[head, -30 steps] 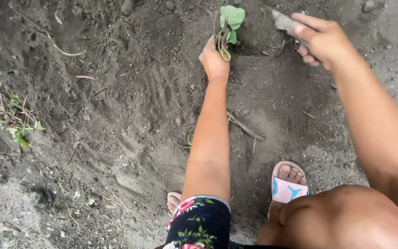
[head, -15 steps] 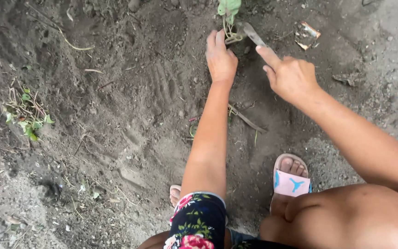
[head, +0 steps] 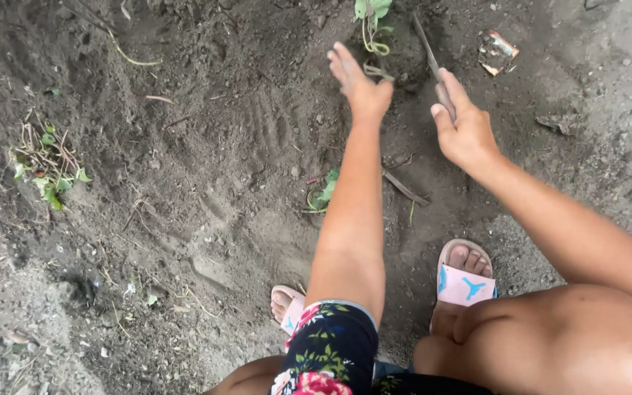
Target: Planting sweet potato cuttings into the soil using a small hand digging tool.
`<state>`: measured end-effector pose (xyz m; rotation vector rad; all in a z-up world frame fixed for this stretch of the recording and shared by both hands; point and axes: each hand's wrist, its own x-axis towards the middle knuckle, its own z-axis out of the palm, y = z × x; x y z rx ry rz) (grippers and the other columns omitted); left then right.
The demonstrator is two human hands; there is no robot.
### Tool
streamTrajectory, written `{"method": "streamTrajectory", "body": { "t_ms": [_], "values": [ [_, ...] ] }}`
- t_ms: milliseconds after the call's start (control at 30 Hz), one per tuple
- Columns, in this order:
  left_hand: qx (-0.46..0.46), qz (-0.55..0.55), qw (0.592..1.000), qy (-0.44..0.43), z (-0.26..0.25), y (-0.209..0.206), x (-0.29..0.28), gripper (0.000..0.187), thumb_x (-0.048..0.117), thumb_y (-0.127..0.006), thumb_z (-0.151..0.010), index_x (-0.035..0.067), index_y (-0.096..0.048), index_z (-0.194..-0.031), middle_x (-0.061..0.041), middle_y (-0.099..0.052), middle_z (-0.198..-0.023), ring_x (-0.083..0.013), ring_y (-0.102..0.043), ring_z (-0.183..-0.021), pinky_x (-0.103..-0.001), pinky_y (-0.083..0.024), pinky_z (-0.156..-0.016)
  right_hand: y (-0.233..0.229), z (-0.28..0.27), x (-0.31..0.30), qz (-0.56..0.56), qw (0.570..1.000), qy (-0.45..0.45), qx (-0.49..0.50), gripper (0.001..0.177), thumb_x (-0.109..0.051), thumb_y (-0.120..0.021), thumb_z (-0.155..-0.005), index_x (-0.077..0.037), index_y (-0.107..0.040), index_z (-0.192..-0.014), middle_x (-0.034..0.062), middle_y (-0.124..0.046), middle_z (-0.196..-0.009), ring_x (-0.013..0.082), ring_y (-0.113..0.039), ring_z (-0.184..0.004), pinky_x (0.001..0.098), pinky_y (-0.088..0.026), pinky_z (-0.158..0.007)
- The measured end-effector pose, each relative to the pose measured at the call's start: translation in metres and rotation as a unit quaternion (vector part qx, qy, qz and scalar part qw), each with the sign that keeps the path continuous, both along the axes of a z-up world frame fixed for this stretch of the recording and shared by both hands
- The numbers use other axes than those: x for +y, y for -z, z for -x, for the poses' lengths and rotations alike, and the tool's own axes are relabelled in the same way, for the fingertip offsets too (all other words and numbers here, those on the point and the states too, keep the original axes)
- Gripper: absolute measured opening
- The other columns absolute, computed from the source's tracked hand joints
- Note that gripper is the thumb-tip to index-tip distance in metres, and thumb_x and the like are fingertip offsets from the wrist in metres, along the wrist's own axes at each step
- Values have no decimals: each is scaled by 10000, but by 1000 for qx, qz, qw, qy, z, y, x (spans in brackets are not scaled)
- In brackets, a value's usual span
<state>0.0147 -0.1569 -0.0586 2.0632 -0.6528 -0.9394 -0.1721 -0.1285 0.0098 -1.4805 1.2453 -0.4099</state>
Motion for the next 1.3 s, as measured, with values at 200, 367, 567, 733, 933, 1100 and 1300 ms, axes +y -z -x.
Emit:
{"method": "streamTrajectory", "body": {
  "t_ms": [200, 367, 567, 733, 933, 1100, 1300],
  "values": [
    [99, 26, 994, 26, 2, -25, 17, 1109, -17, -622, -883, 198, 179, -1620, -120, 53, -1744, -385, -88, -1586, -477, -231, -1218, -17, 13, -1, 3, 1000, -28, -2, 575, -144, -462, -1044, -193, -322, -1599, 89, -463, -1587, 166, -438, -1459, 264, -294, -1173],
    [-118, 0, 989, 85, -20, 45, 66, 1088, 32, -750, -875, 36, 37, -1627, -238, 56, -1720, -422, 69, -1595, -584, -7, -1261, -112, 40, 4, -5, 968, -113, 223, 606, -344, -440, -1071, -337, -301, -1661, 165, -644, -1263, 254, -693, -871, 433, -559, -821],
    [-166, -59, 968, 181, -12, 25, 117, 933, -23, -677, -901, -16, -102, -1636, -243, -115, -1704, -426, -136, -1571, -571, -190, -1265, -110, 38, 33, 172, 796, -363, 453, 479, -379, -508, -1023, -525, -467, -1477, 31, -796, -791, 183, -757, -648, 319, -605, -559],
    [-204, -166, 932, 251, -20, 1, 138, 745, -15, -552, -994, 72, -197, -1643, -180, -229, -1691, -379, -635, -1231, -527, -617, -849, -66, 27, 41, 243, 835, -339, 358, 444, -314, -605, -986, -413, -626, -1418, 160, -800, -865, 329, -802, -785, 464, -656, -705],
    [-202, -293, 886, 297, -35, 18, 160, 682, 235, -526, -1070, 144, -196, -1660, -84, -203, -1722, -305, -273, -1553, -793, -235, -1141, -58, 42, 53, 235, 890, -241, 309, 451, -375, -637, -990, -445, -641, -1435, 147, -773, -807, 340, -759, -682, 460, -621, -595],
    [-165, -228, 914, 293, -62, 41, 157, 576, 268, -549, -1058, 175, -385, -1602, -95, -404, -1635, -308, -492, -1438, -659, -474, -1089, 32, 4, 64, 470, 773, -279, 323, 540, -282, -559, -968, -494, -551, -1464, 33, -626, -698, 213, -694, -547, 374, -596, -543],
    [-156, -221, 921, 279, -79, 91, 155, 569, 282, -543, -1033, 294, -406, -1585, -8, -455, -1605, -305, -563, -1378, -565, -578, -1024, 24, -57, 25, 171, 929, -206, 256, 512, -408, -594, -985, -545, -512, -1472, 148, -748, -946, 382, -746, -910, 542, -607, -793]
  ]
}}
